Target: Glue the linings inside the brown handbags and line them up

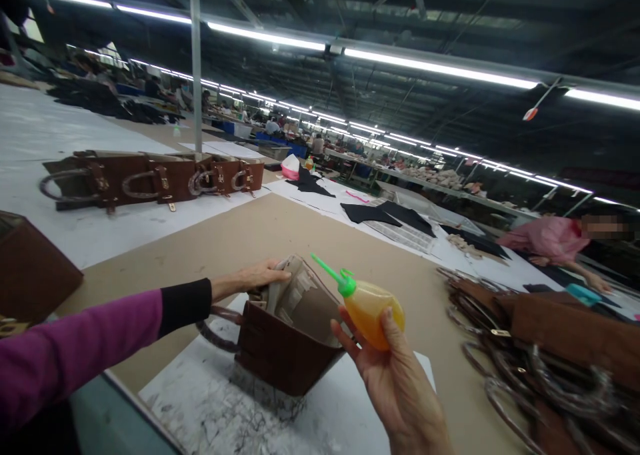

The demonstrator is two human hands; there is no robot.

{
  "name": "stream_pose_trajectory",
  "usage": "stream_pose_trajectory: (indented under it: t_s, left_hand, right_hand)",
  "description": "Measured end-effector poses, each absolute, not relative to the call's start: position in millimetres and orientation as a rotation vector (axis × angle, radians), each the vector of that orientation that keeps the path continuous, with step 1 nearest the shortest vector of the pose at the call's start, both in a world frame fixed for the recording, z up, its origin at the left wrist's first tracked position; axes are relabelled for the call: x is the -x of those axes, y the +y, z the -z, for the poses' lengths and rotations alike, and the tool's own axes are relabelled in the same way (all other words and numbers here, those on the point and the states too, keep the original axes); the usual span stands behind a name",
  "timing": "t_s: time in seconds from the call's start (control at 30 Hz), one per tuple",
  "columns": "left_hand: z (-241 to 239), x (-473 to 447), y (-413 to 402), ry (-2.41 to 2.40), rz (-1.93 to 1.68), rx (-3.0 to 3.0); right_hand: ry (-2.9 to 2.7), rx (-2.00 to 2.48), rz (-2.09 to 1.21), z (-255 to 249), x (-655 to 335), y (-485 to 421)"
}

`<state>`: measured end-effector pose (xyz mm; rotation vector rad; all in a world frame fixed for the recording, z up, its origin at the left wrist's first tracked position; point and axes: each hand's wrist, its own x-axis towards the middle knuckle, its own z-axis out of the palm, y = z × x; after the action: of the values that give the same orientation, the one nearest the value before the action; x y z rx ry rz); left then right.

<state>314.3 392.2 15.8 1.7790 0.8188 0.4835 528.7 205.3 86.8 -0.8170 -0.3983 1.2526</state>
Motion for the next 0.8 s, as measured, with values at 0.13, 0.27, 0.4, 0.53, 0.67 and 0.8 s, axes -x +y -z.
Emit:
stream_pose_trajectory:
  t_s: [0.13,0.27,0.4,0.53,0.67,0.8]
  left_hand:
    - [-65.6,-315.6,403.2,0.765,-0.378,-2.107]
    - [-116.9,-329.2,406.1,0.661,-0.036,-2.373]
    - [-131.5,-354.1,395.1,0.713,0.240,-2.480]
    - [-119.4,-380.6,380.5,0.689,0.463,-2.492]
    - [-102.9,-401.4,374.6,0.637,0.622,-2.579]
    - [-91.2,-414.5,378.9,0.609,0.731,-2.635]
  right_hand:
    - [-0.339,0.839,-1.221,-83.1,-535.5,182.1]
    - [-0.238,0.973,-1.116,-72.8,-550.6,151.5]
    - [-0.213,1.119,-0.998,-65.2,-567.7,129.0]
    - [-0.402,1.220,-0.838,-58.9,-578.8,117.9]
    - [-0.648,1.301,-0.754,-50.5,-581.4,111.2]
    - [-0.785,1.375,-0.678,-38.4,-580.9,111.9]
